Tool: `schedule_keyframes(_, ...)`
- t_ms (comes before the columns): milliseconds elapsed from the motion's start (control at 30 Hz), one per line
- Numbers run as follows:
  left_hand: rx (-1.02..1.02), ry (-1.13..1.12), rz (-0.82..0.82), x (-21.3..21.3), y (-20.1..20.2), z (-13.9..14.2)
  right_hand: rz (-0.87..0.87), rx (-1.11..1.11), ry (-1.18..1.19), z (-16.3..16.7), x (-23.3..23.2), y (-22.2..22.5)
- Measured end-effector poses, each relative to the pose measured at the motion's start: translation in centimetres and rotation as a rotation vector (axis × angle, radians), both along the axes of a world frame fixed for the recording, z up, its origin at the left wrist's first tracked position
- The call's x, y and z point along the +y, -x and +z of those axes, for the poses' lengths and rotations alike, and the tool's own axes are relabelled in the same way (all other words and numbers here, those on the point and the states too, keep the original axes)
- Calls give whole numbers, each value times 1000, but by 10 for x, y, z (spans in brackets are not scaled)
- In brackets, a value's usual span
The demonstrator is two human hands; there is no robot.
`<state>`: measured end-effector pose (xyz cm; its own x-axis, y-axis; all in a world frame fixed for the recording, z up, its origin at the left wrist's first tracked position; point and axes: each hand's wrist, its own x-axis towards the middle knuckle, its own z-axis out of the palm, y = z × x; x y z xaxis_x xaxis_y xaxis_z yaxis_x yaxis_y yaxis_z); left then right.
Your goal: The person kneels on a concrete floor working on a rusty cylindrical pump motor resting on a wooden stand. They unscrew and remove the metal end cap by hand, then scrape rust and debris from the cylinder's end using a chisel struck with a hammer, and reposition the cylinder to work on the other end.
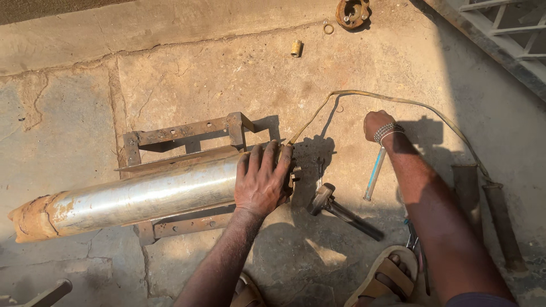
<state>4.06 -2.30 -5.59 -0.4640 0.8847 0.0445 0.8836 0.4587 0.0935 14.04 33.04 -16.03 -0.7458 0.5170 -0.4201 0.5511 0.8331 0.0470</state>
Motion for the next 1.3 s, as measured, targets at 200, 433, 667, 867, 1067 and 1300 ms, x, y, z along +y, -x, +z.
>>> schedule_keyframes(200, 126, -82, -21, -3, 0, -4, -118, 692, 44, 37, 63, 73)
schedule_keyframes(433, 162, -168, -25, -2, -2, -10, -144, 831, 132, 16, -21, 20)
schedule_keyframes(667, 144, 11, -40, 7, 3, -22, -98, -13, 467, -21, -170, -106)
schedule_keyframes(867, -65, -42, 122, 11, -15, 9, 26, 317, 127, 10, -230, -116)
schedule_keyframes(1067, -369, -270, 221, -9, -37, 23, -279, 199, 347, 37, -242, -110)
schedule_keyframes(1300, -553, -442, 114, -17, -24, 7, -857, 366, 869, 45, -235, -124)
